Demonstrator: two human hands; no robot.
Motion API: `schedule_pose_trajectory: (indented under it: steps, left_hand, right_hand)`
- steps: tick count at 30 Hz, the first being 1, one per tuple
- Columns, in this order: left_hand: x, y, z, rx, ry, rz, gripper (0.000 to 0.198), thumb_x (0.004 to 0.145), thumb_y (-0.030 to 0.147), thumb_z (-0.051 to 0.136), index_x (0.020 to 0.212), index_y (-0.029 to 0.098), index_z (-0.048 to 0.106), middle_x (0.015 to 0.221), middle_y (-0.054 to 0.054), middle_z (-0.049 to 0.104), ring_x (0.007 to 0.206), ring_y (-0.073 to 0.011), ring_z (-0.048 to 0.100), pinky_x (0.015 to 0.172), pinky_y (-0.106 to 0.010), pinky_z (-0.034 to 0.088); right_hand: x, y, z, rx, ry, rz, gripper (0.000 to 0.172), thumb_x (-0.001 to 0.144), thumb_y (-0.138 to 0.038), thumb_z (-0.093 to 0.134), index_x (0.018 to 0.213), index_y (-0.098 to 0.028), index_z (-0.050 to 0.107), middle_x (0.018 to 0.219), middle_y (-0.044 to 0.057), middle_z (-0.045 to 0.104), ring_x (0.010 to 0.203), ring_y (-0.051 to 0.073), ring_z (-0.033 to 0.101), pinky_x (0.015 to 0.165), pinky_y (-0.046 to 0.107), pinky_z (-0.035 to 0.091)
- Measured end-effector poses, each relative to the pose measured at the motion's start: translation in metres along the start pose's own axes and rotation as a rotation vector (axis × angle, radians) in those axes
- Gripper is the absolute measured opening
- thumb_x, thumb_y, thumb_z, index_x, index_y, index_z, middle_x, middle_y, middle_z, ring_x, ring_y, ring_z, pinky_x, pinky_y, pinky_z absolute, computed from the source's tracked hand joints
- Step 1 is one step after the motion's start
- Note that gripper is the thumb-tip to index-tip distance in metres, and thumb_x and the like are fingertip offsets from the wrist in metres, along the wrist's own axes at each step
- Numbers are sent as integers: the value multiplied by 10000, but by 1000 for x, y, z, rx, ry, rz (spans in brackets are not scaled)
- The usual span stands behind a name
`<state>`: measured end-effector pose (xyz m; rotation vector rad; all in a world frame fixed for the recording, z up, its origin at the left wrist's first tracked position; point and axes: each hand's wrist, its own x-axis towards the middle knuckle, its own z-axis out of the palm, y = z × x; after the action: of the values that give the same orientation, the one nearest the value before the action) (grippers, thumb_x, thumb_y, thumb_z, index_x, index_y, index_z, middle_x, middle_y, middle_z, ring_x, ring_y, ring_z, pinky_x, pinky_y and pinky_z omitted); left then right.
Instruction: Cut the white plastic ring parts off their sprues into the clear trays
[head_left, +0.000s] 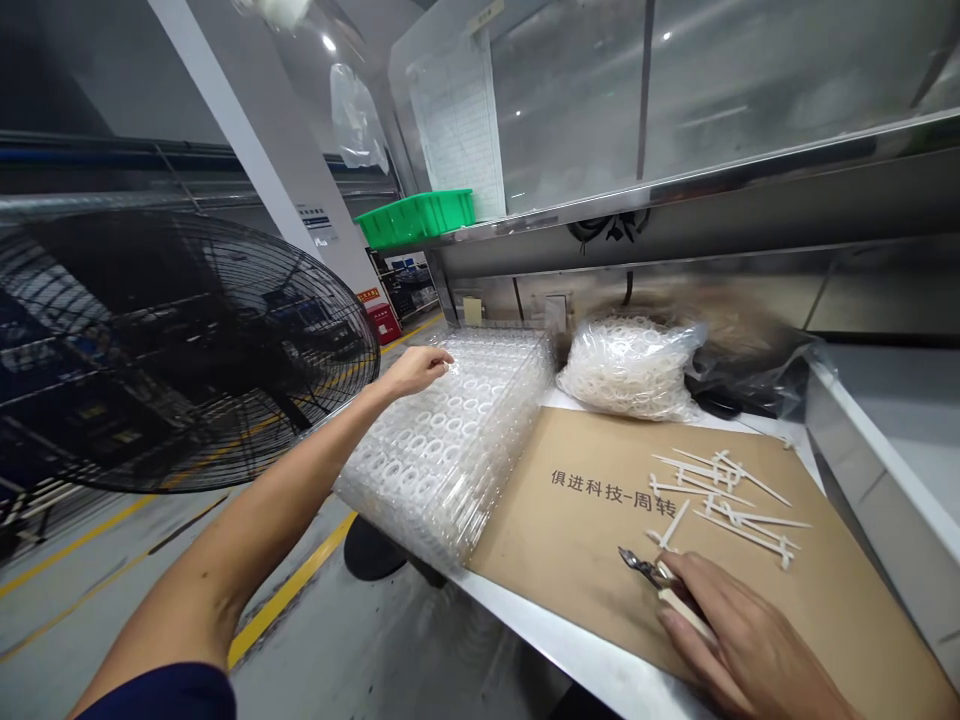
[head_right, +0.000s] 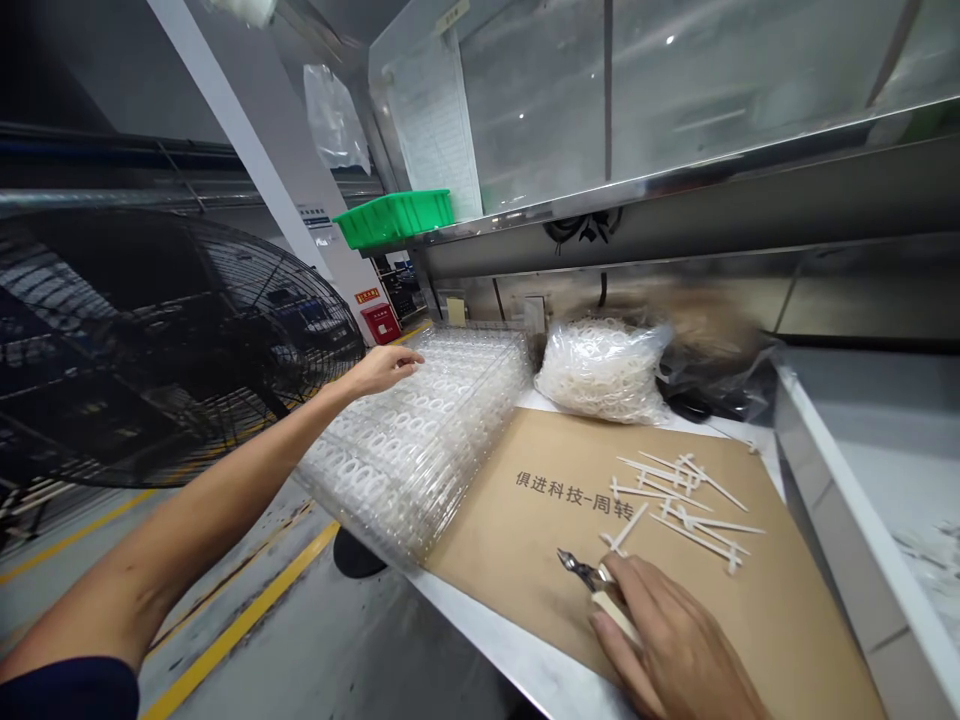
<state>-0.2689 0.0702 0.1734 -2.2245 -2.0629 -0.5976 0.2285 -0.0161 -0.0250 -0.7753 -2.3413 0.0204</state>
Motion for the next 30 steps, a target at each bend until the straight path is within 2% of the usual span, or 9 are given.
schedule_pose_trajectory:
  steps: [5,10,12,15,21,26,30]
  left_hand:
    - [9,21,-21,63,33,31,338,851,359,540,1032,166,750,979,-80,745,807,-209,646,737,-293,454]
    - [23,75,-15,71,24,187,354,861,382,542,1057,159,736,942,-72,732,798,-200,640,732,-292,462]
    - [28,104,-7,111,-2,295,337,869,371,544,1056,162,731,916,-67,724,790,-194,641,718,-285,460]
    - [30,152,5,160,-49,454,323,898,356,529,1078,168,719,911,-65,712,797,-188,646,737,-286,471]
    - [30,241,33,197,-114,686,344,939,336,507,1198,179,670,1082,-92,681,892,-210,664,842,-332,503]
    - [29,315,72,134,-175,869,335,969,319,469,1208,180,659,1132,-108,664,914,-221,672,847,-354,523]
    - [21,384,108,45,-219,991,320,966,297,481,1209,190,660,1129,-107,664,918,-222,678,837,-354,538]
  right_hand:
    - [0,-4,4,2,6,-40,323,968,-321,479,1226,-142,556,1080,157,746,941,281,743,791,399,619]
    - [8,-14,-7,47,-125,36,277,971,-285,452,1168,-127,565,1037,167,717,930,290,704,811,429,584]
    - [13,-16,-12,65,-186,87,297,959,-296,474,1171,-111,571,1018,172,702,930,299,683,826,451,568]
    - [17,-15,-17,61,-209,138,336,944,-315,508,1201,-104,563,1023,165,686,954,296,656,861,463,549]
    - [21,-14,-23,40,-191,189,311,942,-331,536,1158,-109,560,1166,181,637,1100,296,596,978,453,493]
    - [22,-16,-24,7,-189,184,376,943,-432,552,1118,-100,582,1107,156,660,1053,278,608,971,395,495]
    - [22,-14,-25,-15,-180,172,434,939,-508,545,1069,-99,609,1025,143,681,993,274,622,919,378,514]
